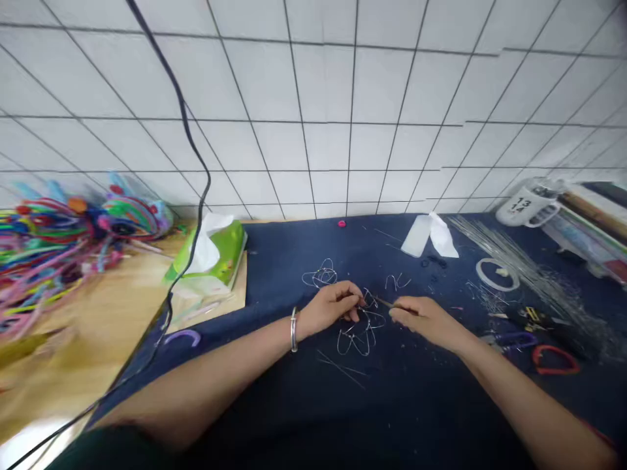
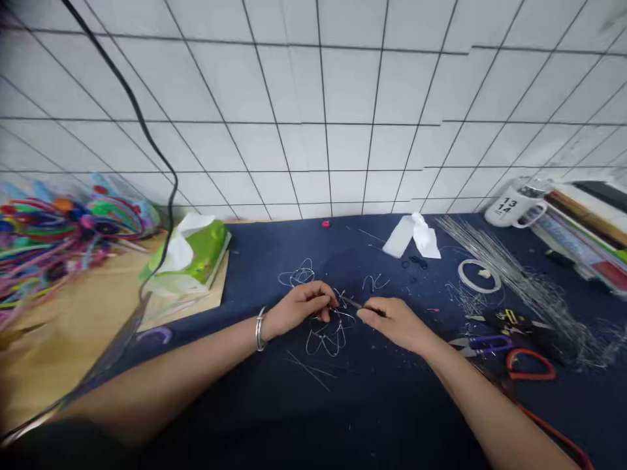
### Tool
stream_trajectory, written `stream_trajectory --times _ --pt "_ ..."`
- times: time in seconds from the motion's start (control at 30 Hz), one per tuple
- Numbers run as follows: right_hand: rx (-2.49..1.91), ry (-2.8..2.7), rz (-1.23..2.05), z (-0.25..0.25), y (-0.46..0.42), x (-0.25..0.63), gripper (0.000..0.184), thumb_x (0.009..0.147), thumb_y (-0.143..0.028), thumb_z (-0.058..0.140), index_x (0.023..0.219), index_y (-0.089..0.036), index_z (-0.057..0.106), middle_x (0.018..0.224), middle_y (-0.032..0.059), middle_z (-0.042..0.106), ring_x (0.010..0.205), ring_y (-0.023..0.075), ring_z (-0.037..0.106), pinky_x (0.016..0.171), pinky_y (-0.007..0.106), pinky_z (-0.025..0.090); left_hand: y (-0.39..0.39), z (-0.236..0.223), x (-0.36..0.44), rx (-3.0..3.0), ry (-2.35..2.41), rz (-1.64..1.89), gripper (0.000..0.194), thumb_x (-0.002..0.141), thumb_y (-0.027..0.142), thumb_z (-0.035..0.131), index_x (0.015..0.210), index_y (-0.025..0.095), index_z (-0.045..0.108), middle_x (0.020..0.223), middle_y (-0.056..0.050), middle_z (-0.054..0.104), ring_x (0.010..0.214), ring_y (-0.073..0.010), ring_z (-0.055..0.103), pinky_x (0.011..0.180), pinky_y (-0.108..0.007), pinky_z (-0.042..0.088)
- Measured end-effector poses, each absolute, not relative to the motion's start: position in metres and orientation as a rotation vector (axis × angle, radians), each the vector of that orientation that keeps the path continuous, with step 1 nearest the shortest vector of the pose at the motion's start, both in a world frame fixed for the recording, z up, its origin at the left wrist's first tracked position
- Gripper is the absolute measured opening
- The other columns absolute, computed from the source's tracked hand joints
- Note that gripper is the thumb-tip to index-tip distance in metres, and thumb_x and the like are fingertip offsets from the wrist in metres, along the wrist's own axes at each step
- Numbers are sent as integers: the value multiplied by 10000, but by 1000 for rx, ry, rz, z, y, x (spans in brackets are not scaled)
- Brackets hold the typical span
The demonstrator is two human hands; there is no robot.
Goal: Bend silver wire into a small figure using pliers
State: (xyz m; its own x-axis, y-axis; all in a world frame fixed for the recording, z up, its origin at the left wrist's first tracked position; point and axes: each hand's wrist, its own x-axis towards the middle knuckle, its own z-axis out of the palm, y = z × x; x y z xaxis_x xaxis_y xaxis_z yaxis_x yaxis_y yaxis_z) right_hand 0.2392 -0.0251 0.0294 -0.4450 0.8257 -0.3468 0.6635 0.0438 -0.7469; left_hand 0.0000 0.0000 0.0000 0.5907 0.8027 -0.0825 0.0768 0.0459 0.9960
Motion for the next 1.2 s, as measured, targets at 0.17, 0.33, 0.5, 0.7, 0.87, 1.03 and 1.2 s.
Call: stream_trajectory --times 0.17,0.33,0.5,0.7,0.87,1.03,1.2 --pt "-1530 -2135 1321 28 -25 239 378 817 -535 375 704 -190 479 609 -28 415 526 81 380 492 230 276 -2 -3 -1 1513 822 664 155 860 233 422 939 156 531 811 -33 602 655 -95 595 603 -222 470" --pt "-1518 -2138 1303 29 -25 239 371 820 -526 379 717 -192 504 612 -21 443 544 88 405 505 234 291 -3 -5 -2 1793 920 728 172 832 157 439 943 177 569 865 -28 588 733 -112 578 701 -272 475" --pt "-1513 -2148 1287 30 -25 239 374 821 -526 377 727 -190 515 622 -20 460 555 88 415 503 232 290 -1 3 -5 2034 895 727 188 794 97 463 910 181 584 951 -27 576 903 -135 534 839 -296 436" --pt "-1522 -2155 1282 28 -25 239 381 823 -529 371 725 -188 511 618 -25 435 552 84 403 492 227 279 -3 18 -9 2180 907 530 184 799 138 471 952 186 562 1027 -35 543 853 -129 535 760 -272 465" --pt "-1521 -2166 1294 28 -25 239 385 819 -537 371 733 -190 512 616 -27 427 541 83 391 482 226 269 -2 25 -15 2364 999 442 184 818 180 457 974 194 552 1007 -35 542 935 -166 511 833 -317 430" --pt "-1527 -2179 1299 29 -26 238 385 818 -537 369 734 -190 516 617 -28 422 540 82 382 480 227 262 -4 22 -17 2448 1119 281 174 821 270 470 965 210 547 918 -24 551 819 -167 541 720 -296 453" --pt "-1527 -2173 1283 30 -26 236 379 811 -531 382 715 -188 511 607 -30 401 544 81 371 485 226 260 -6 17 -15 2486 1150 237 188 780 312 524 931 202 547 910 -24 536 796 -168 536 670 -277 445"
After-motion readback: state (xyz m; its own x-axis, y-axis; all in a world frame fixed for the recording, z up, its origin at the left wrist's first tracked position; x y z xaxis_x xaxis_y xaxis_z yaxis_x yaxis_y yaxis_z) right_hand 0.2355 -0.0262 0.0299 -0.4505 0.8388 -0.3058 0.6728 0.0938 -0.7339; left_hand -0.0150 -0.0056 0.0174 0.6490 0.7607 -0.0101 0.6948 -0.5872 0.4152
